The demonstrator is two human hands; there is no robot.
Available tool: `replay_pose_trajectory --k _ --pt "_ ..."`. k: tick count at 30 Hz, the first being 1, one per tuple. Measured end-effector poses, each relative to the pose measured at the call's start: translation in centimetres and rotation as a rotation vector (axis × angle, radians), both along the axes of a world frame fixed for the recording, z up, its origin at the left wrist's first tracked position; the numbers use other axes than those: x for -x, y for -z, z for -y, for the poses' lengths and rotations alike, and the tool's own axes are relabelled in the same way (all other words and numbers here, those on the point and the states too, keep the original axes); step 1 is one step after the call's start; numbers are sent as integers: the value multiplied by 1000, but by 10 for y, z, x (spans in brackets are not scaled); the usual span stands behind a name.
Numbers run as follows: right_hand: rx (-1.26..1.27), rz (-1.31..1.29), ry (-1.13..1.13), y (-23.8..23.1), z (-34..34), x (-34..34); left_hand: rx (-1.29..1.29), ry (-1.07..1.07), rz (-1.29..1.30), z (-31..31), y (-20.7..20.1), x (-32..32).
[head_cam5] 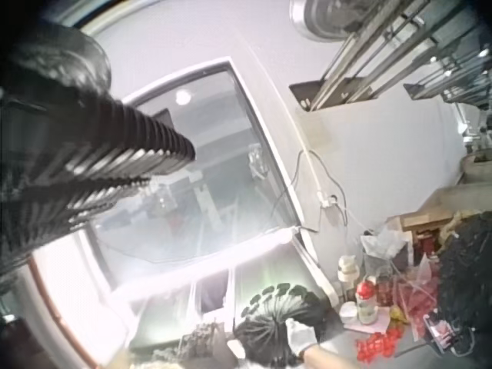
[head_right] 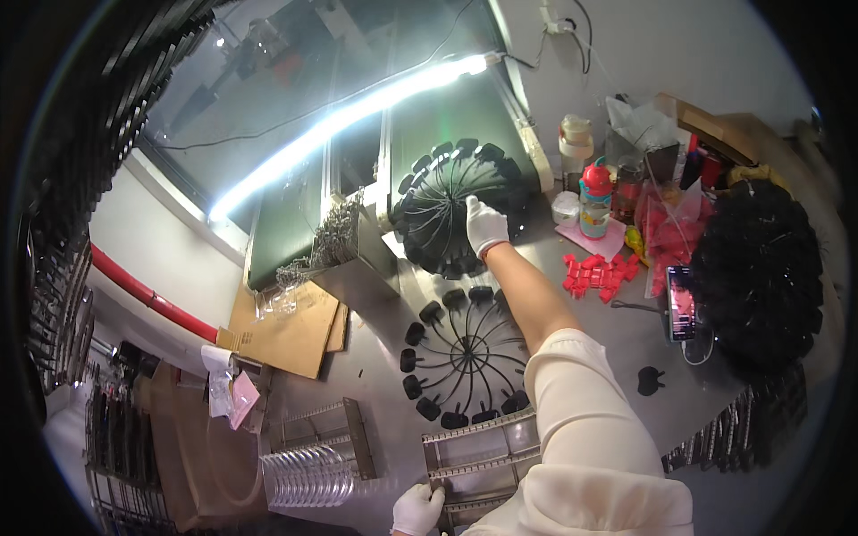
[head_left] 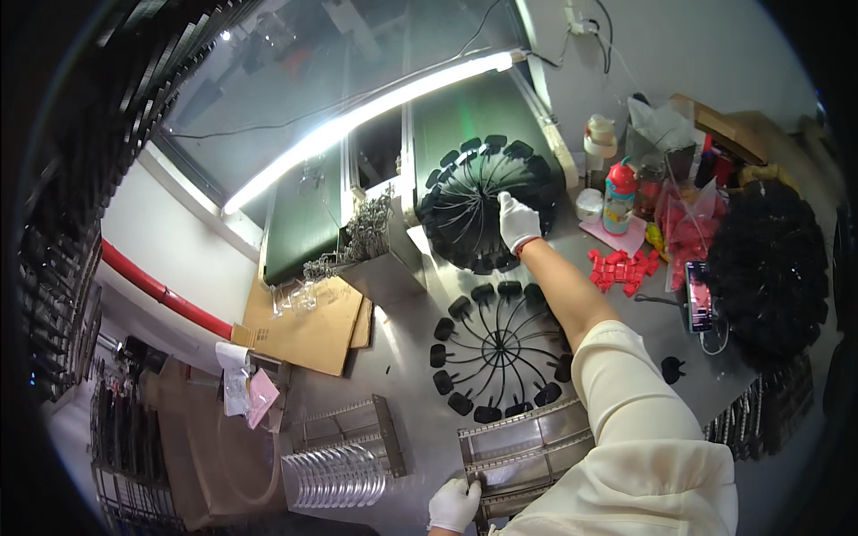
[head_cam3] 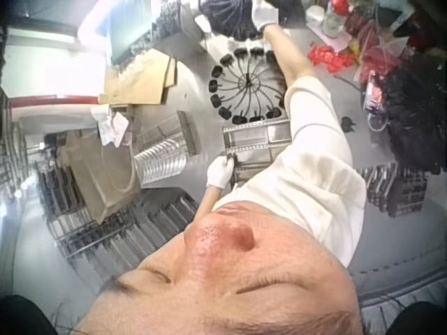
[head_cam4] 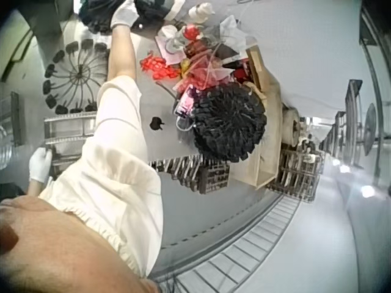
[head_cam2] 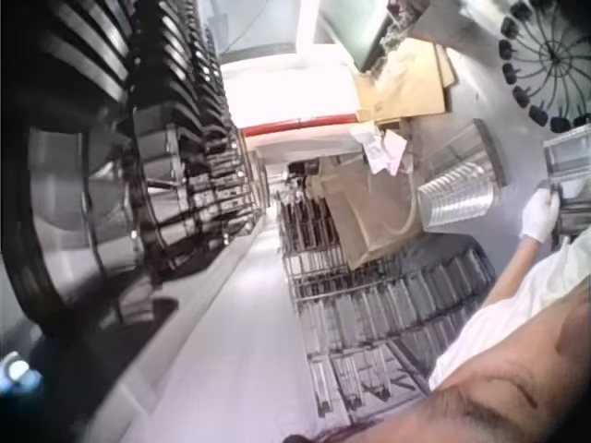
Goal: The person repeatedly picks up black cable assemblies and inserts them into slots on a metal rack. They also handle clear plastic hangers, placing them into a container. The person continues to load the rack with more cable assemblies throughout the clip.
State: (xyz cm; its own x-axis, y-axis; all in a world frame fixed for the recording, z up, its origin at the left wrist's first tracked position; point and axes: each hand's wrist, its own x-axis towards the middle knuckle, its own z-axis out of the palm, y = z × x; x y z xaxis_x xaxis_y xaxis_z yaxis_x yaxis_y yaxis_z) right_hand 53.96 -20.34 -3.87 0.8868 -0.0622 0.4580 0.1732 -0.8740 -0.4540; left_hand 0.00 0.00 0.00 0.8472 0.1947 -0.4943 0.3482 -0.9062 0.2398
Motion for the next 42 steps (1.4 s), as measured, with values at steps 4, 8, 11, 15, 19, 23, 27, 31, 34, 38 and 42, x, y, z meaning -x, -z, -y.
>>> replay_pose_trajectory --k 4,8,11,15,19,23,27,31,34,38,42 --pt "-110 207 -125 -127 19 42 171 -176 249 -26 -35 -9" --pt "-274 310 -385 -159 47 165 530 -299 864 -22 -73 -41" --pt "-219 272 -440 -171 35 283 1152 -338 846 -4 -100 -96" --pt "-369 305 -611 -168 -4 408 1786 -17 730 3 -96 -135" --pt "-343 48 -615 -171 -21 468 1729 56 631 -21 -64 -126" --pt "-418 62 -653 -173 -29 485 1819 80 767 15 -139 -77" --pt "-538 109 -680 -192 -42 493 1792 101 833 -6 -152 -61" --pt "-356 12 -794 -185 -53 495 1779 48 762 -7 -162 -45" --pt "-398 102 -909 -176 -67 489 1734 41 820 -29 -150 -48" --pt "-721 -238 -926 -146 -69 418 1867 13 922 -60 -143 -41" --pt "-837 -567 -135 -7 -42 273 1811 -194 965 -99 -143 -20"
